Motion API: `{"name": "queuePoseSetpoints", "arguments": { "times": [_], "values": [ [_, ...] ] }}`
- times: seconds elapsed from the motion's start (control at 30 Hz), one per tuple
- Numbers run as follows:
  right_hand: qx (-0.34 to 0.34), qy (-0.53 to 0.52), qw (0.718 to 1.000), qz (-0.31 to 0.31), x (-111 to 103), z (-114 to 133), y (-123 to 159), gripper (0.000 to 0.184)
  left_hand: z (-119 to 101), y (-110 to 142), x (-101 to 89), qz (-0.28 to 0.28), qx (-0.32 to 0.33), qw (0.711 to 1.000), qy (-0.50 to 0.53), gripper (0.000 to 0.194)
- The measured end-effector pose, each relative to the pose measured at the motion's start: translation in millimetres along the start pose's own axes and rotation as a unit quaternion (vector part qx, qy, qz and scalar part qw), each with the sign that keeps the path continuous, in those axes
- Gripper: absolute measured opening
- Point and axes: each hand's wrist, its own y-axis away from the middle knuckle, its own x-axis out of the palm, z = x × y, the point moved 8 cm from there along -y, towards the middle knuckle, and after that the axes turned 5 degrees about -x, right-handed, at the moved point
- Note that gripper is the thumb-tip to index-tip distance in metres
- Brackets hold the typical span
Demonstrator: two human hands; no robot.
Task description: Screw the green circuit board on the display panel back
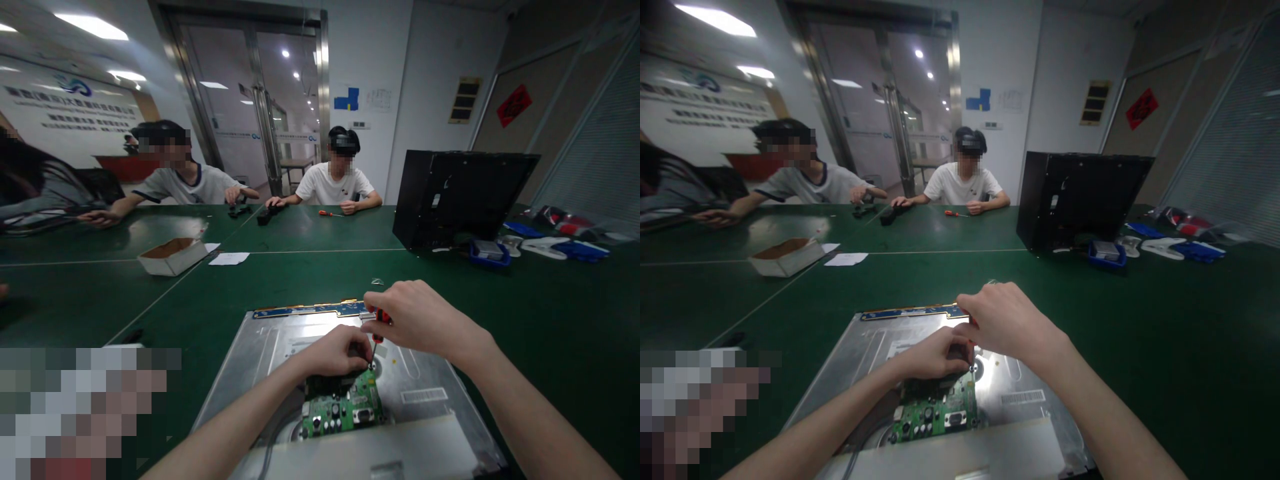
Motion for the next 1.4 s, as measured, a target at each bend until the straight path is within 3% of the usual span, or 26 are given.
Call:
{"name": "queuePoseSetpoints", "arguments": {
  "times": [0.2, 0.47, 0.7, 0.97, 1.23, 1.4],
  "values": [
    [-0.048, -0.063, 0.997, 0.002, -4, 12, 6, 0.016, 3, -1, -0.4, -0.010, -0.002, 1.000, -0.001, 0.017],
    [-0.002, -0.008, 1.000, 0.020, -1, 4, 2, 0.010, 3, 0, 1.0, 0.001, 0.000, 1.000, 0.008, 0.019],
    [-0.052, -0.063, 0.997, 0.010, -6, 12, 7, 0.017, 3, -1, -0.1, -0.003, -0.006, 1.000, 0.003, 0.015],
    [-0.004, -0.023, 0.999, 0.029, -4, 2, 4, 0.014, 3, 0, 0.8, 0.001, 0.000, 1.000, 0.007, 0.015],
    [-0.037, -0.081, 0.996, 0.031, -5, 8, 8, 0.016, 4, -1, 0.3, 0.000, -0.001, 1.000, 0.004, 0.013],
    [-0.019, -0.029, 0.999, 0.030, -3, 5, 5, 0.012, 2, -1, 0.2, -0.001, -0.001, 1.000, 0.003, 0.016]
  ]
}}
